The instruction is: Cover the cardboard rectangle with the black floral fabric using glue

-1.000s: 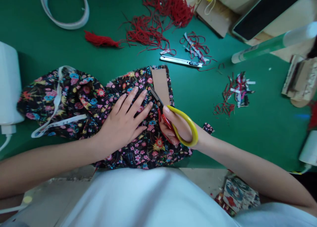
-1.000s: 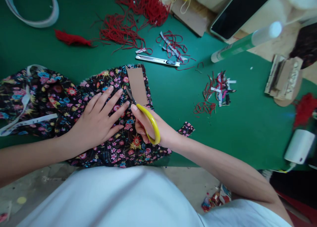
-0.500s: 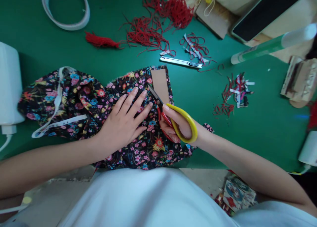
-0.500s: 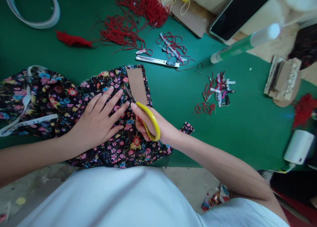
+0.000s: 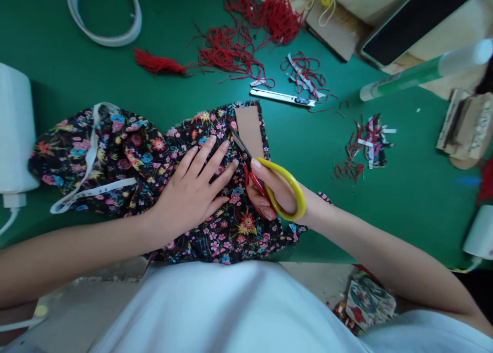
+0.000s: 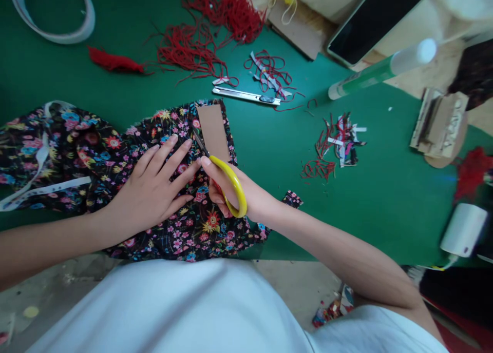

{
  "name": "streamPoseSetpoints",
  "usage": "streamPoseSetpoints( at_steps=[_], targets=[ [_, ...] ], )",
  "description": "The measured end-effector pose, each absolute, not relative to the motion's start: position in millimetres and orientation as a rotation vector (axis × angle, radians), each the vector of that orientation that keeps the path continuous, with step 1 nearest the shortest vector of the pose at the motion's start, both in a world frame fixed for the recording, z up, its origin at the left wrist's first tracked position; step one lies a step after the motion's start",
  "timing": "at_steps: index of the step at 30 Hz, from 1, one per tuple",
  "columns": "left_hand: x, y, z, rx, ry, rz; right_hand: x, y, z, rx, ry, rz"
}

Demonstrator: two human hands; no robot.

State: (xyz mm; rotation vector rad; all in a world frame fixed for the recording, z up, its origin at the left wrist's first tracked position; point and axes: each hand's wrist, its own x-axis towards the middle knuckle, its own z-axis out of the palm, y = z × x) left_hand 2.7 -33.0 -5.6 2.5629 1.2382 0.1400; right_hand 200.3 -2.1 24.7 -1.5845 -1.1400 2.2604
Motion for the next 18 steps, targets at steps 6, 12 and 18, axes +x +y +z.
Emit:
streamPoseSetpoints(
  at_steps=[6, 12, 18],
  targets=[
    [2.9, -32.7, -6.0, 2.588, 1.244, 0.143, 200.2, 0.1, 25.8, -1.607, -1.166, 2.203],
    [2.0, -33.2, -6.2, 2.580, 1.237, 0.143, 200.0, 2.1, 25.9, -1.543, -1.091, 2.245],
    [1.7, -33.1, -6.3, 2.596, 1.236, 0.159, 198.1, 5.1, 28.3, -1.550, -1.105, 2.286]
  ],
)
